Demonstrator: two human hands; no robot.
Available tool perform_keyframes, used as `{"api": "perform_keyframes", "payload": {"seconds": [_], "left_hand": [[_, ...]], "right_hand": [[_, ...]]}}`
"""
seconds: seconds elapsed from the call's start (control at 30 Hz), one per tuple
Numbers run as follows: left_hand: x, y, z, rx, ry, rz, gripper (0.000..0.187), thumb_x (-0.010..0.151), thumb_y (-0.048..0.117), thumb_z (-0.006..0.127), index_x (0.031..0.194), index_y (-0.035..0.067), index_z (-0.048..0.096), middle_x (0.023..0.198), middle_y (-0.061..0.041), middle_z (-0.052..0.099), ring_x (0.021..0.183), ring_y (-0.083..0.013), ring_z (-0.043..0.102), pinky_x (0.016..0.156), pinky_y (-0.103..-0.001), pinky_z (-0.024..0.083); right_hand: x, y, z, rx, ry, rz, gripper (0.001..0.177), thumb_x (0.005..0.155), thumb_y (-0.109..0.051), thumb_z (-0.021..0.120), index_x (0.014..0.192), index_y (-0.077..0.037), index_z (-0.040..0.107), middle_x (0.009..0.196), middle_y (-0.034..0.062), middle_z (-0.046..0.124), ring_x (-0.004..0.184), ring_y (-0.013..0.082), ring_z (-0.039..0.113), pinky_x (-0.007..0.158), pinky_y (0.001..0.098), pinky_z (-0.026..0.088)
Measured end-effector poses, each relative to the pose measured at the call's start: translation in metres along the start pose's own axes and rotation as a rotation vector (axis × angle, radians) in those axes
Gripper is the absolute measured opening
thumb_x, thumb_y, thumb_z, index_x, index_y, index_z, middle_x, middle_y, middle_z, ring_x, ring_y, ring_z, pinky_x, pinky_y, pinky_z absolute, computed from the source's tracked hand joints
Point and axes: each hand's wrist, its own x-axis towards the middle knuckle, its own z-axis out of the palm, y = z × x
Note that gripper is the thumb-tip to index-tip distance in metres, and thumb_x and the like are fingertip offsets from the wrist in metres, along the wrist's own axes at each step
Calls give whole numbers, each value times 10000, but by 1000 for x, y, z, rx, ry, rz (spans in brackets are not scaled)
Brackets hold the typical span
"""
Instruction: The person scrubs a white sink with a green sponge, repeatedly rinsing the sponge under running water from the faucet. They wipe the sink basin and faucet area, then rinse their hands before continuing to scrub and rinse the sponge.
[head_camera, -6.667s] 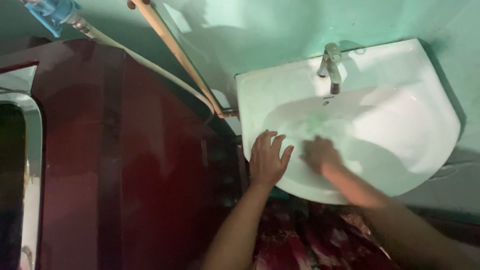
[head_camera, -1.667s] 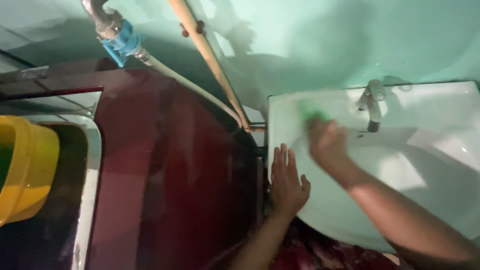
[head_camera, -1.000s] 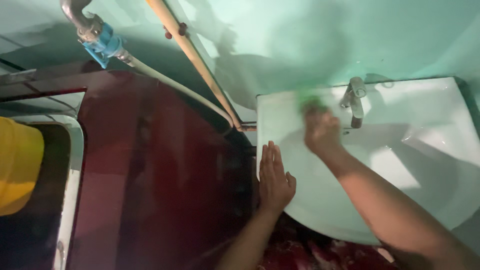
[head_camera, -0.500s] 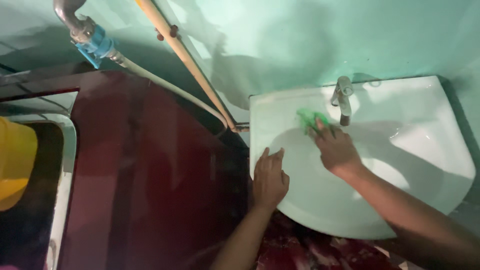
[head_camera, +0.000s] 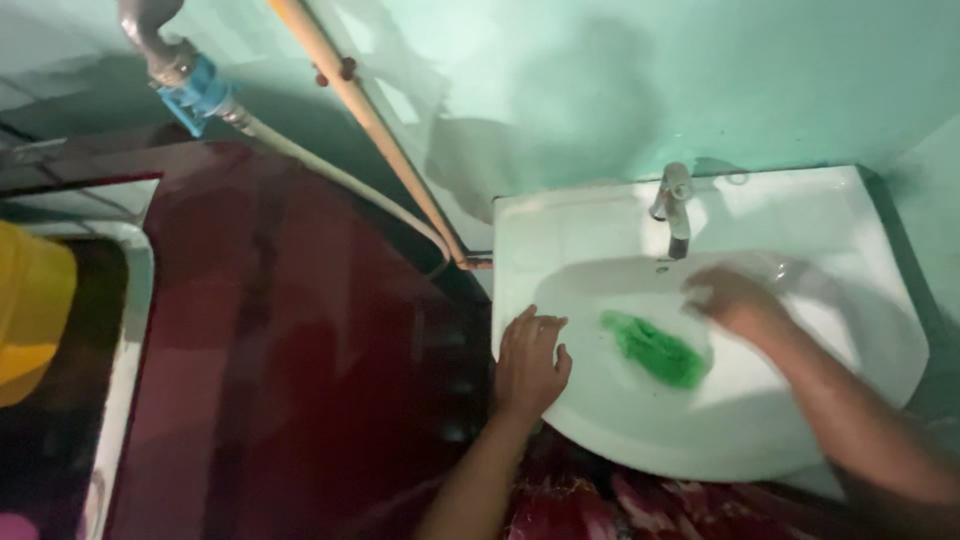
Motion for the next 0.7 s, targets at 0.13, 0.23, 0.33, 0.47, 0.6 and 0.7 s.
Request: {"api": "perform_keyframes", "payload": {"seconds": [0.13, 0.23, 0.33, 0.47, 0.6, 0.7], "left_hand": [[-2, 0, 3, -24, 100, 32, 369, 845, 127, 660, 1212, 92, 684, 1221, -136, 651, 1347, -371, 512, 1154, -501, 366], [-3, -1, 4, -8, 114, 65, 367, 832, 134, 673, 1197, 103, 688, 1202, -131, 652, 1328, -369, 519, 1151, -511, 361], [-3, -2, 4, -2, 105, 65, 355, 832, 136, 675, 1185, 106, 694, 1189, -125, 655, 1321, -363, 525, 1156, -517, 354], [-3, -3, 6, 8, 73, 47, 327, 841, 148, 676, 1164, 109, 702, 1179, -115, 659, 1305, -347, 538, 1168, -511, 350], [-3, -1, 8, 21, 46, 28, 312, 844, 149, 671, 1151, 104, 707, 1175, -116, 660, 1297, -344, 537, 1166, -514, 338], [-2, -2, 9, 38, 48, 35, 294, 851, 140, 661, 1137, 97, 711, 1164, -122, 661, 1294, -342, 541, 1170, -512, 339]], "right_hand": [[32, -8, -81, 35, 390, -2, 419, 990, -412, 628, 1266, -105, 702, 1303, 179, 673, 1199, 389, 627, 1006, 490, 492], [41, -58, -107, 46, 516, -152, 506, 993, -413, 677, 1307, -18, 645, 1229, 223, 664, 1148, 408, 622, 964, 483, 494], [46, -96, -121, -13, 244, 139, 273, 939, -263, 648, 1159, -127, 734, 1150, 135, 705, 1110, 348, 662, 931, 484, 527], [38, -98, -125, -110, 355, 7, 339, 922, -282, 689, 1227, -135, 682, 1126, 135, 677, 1043, 363, 663, 842, 494, 538], [33, -95, -118, -85, 402, 1, 287, 980, -244, 652, 1252, -158, 672, 1145, 129, 668, 1038, 375, 660, 834, 500, 536], [29, -88, -99, 4, 539, -55, 322, 999, -196, 620, 1316, -156, 654, 1177, 135, 666, 1037, 372, 665, 854, 479, 533]]}}
